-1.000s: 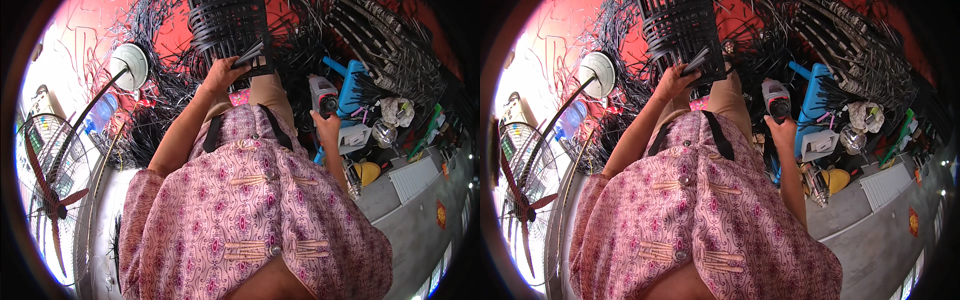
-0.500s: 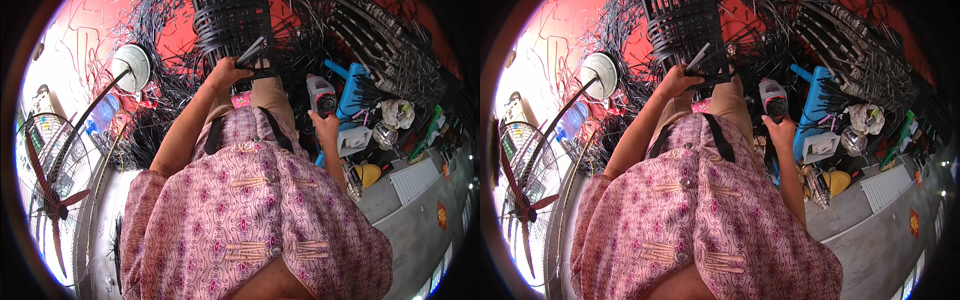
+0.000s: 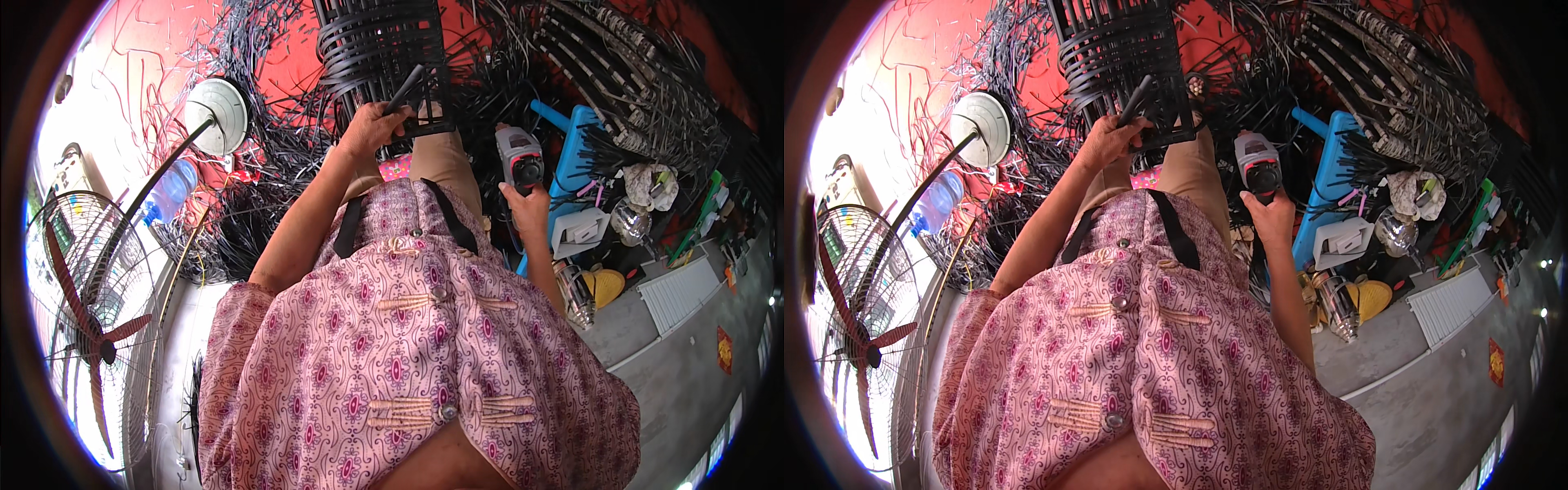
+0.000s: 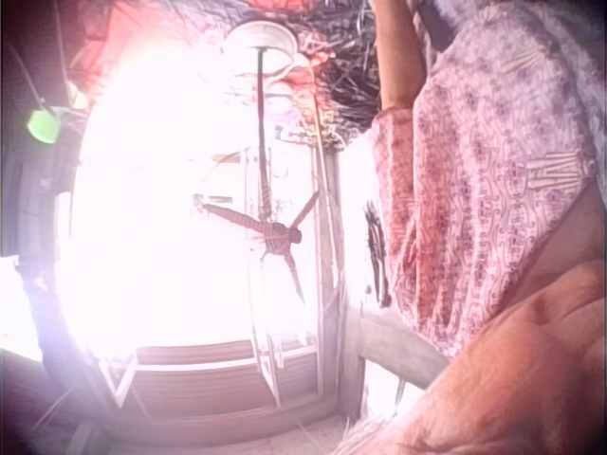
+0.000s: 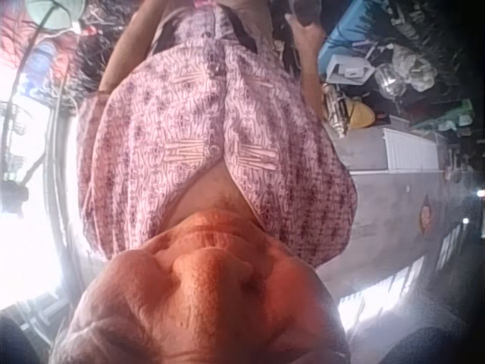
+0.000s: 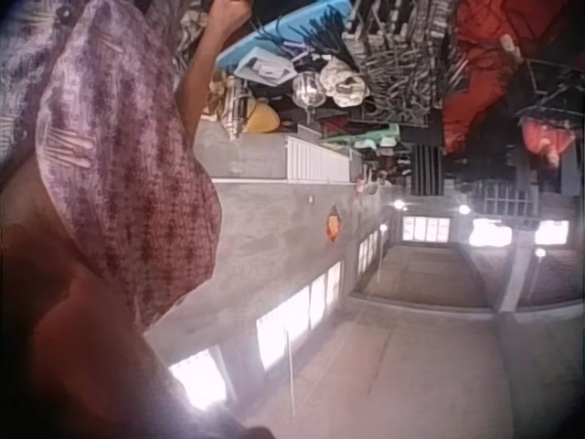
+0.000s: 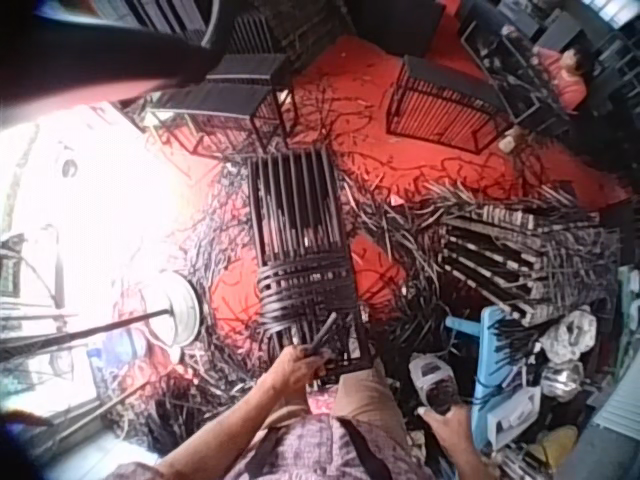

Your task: The person uses a staple gun to attach black plastic strips to a rectangular basket frame. They repeatedly position strips and fire staples to secure them, then reload the staple gun with a strip of staples from a nearby container.

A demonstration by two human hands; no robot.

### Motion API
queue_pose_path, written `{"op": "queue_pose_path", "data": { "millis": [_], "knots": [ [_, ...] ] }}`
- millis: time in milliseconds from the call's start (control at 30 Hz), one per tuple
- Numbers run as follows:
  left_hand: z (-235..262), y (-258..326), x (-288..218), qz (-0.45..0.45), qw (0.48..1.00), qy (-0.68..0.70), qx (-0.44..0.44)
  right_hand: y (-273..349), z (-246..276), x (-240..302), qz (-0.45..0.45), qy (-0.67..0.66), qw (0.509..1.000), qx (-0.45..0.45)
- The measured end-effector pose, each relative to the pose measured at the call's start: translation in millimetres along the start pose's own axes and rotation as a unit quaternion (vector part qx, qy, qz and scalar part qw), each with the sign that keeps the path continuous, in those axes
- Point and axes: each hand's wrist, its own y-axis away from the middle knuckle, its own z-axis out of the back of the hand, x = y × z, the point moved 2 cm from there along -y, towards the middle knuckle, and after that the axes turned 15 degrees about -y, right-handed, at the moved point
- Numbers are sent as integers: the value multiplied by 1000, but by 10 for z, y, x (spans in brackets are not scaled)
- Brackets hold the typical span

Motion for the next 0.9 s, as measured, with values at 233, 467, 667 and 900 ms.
{"op": "queue_pose_path", "data": {
  "millis": [233,467,667,900],
  "knots": [
    [151,255,110,-149,962,176,-148,16,-9,-44,-10,-1,1000,7],
    [441,442,182,-123,878,462,28,8,-39,-100,-22,2,1000,-1],
    [422,414,208,-133,833,534,47,10,-76,-65,4,-2,1000,3],
    [355,392,67,-78,919,387,14,52,-43,28,33,10,999,9]
  ]
}}
